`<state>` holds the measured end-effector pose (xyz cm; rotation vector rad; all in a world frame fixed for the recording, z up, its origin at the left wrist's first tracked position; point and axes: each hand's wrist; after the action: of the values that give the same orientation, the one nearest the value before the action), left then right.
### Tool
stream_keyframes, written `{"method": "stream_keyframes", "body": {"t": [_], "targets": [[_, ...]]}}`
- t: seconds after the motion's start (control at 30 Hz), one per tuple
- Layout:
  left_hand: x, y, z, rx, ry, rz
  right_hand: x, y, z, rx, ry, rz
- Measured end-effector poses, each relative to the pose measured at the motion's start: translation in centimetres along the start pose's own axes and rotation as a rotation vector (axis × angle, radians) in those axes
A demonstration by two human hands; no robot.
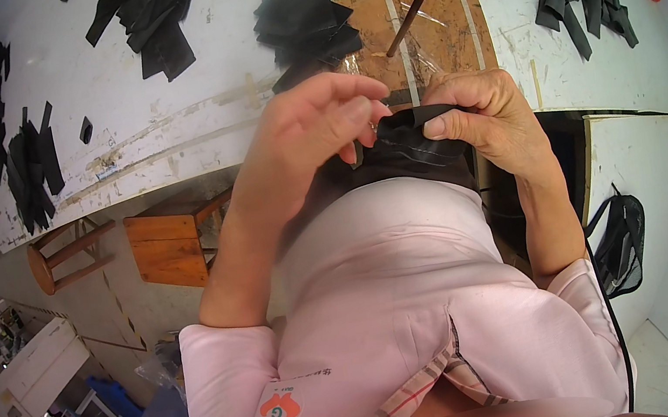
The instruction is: The person is assembling and shaping small black rubber or synthetic components by inserting a metal rod into the pieces and folding them on a workbench.
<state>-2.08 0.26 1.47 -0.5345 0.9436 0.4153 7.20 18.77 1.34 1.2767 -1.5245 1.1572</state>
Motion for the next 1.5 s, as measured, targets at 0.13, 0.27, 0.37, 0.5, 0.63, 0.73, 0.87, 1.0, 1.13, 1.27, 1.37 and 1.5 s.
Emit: {"method": "stream_keyframes", "body": {"t": [0.13,0.27,0.37,0.5,0.63,0.73,0.87,1.0,1.13,1.27,1.37,1.5], "targets": [[-1.3,0.2,0.5,0.066,0.219,0.033,0.1,0.4,-0.2,0.100,0.014,0.043],[-1.5,0.3,0.7,0.071,0.335,-0.030,0.7,0.5,-0.5,0.228,-0.077,0.063],[-0.6,0.5,0.9,0.078,0.449,-0.001,-0.4,0.4,-0.1,0.255,-0.202,-0.072],[2.4,0.2,1.4,-0.260,0.399,0.228,-0.2,-0.2,2.8,-0.528,-0.725,-0.348],[3.8,0.6,3.3,-0.370,0.342,0.498,0.4,-0.8,3.5,-0.320,-0.299,-0.239],[4.0,0.8,3.5,-0.444,0.690,0.735,-0.6,-0.4,3.2,-0.385,-0.192,-0.149],[5.8,2.0,3.4,-0.613,0.837,0.898,-0.7,0.8,4.8,-0.504,-0.509,-0.224],[4.5,2.6,2.2,-0.470,-0.114,0.319,-2.4,1.6,4.3,-0.572,-0.467,-0.171],[3.9,2.2,1.5,-0.034,-0.679,0.055,-1.6,0.7,3.3,-0.395,0.100,0.087],[4.9,2.5,2.6,-0.296,-0.012,0.349,-2.7,0.6,2.5,-0.174,0.747,0.195],[5.3,2.8,3.2,-0.524,0.369,0.565,-3.1,0.9,3.0,-0.048,0.988,0.174],[4.3,2.2,3.0,-0.487,0.030,0.526,-2.7,1.0,3.6,-0.082,0.949,0.176]]}}
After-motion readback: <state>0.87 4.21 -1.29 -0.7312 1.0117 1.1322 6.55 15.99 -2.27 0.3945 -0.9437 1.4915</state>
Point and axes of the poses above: each hand's wrist, its own y-axis towards the middle knuckle, its own z-axis out of the palm, x = y × z, and after that the axes turned 9 degrees about -y, right-handed
